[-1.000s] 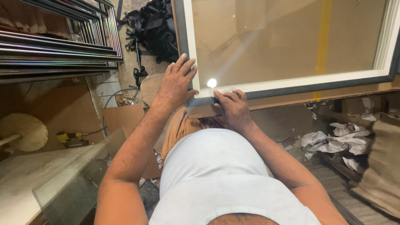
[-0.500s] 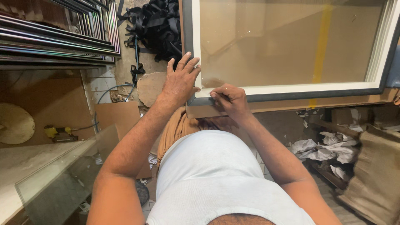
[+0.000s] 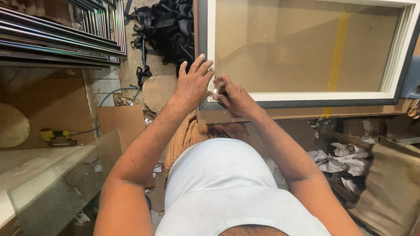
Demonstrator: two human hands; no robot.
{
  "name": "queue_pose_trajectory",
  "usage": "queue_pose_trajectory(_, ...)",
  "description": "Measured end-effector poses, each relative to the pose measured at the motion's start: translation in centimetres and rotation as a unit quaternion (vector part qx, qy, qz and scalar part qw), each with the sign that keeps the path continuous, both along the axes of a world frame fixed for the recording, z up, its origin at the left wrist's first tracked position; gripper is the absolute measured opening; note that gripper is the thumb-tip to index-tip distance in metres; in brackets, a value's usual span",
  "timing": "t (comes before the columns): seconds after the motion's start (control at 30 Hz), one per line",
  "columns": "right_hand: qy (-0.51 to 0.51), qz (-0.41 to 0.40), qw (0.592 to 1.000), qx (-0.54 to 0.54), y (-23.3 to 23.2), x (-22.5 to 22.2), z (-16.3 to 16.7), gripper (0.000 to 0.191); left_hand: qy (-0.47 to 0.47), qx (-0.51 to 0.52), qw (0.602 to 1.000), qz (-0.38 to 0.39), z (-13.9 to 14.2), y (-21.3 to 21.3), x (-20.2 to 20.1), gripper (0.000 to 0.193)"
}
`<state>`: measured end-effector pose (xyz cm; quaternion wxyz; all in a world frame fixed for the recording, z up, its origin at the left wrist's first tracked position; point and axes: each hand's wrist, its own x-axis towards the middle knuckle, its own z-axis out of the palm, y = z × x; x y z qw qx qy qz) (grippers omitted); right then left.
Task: The person lays a long white paper strip across a framed glass panel on the workbench, aligns it, and presses it down along the frame edge. They cut a small piece with scissors, tear and fit strip pieces, reposition the frame, and press the strips firmly onto the glass and frame edges.
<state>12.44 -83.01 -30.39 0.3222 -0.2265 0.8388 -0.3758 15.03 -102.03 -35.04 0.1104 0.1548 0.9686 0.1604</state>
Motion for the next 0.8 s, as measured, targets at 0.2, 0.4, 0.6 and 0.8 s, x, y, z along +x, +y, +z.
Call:
queue_pose_trajectory(0.2, 0.029, 0.013, 0.999, 0.014, -0.8, 0.0, 0.2, 0.045, -0.001, -0.002, 1.0, 0.002, -0.1, -0.3, 0.1, 0.079)
queue_pose_trajectory(0.4, 0.089, 0.032, 0.993, 0.077, -1.7, 0.6, -0.1, 0.044, -0.007, -0.001, 1.0, 0.0, -0.2, -0.3, 0.0, 0.076)
queue_pose_trajectory(0.6, 0.15, 0.03, 0.967, 0.205, -2.4, 0.6, 0.0, 0.052, 0.002, -0.002, 1.0, 0.0, -0.1, -0.2, 0.1, 0.078)
queue_pose_trajectory(0.8, 0.145, -0.007, 0.942, 0.304, 0.2, -0.3, 0.0, 0.067, -0.009, -0.001, 1.0, 0.002, 0.2, 0.2, -0.1, 0.079)
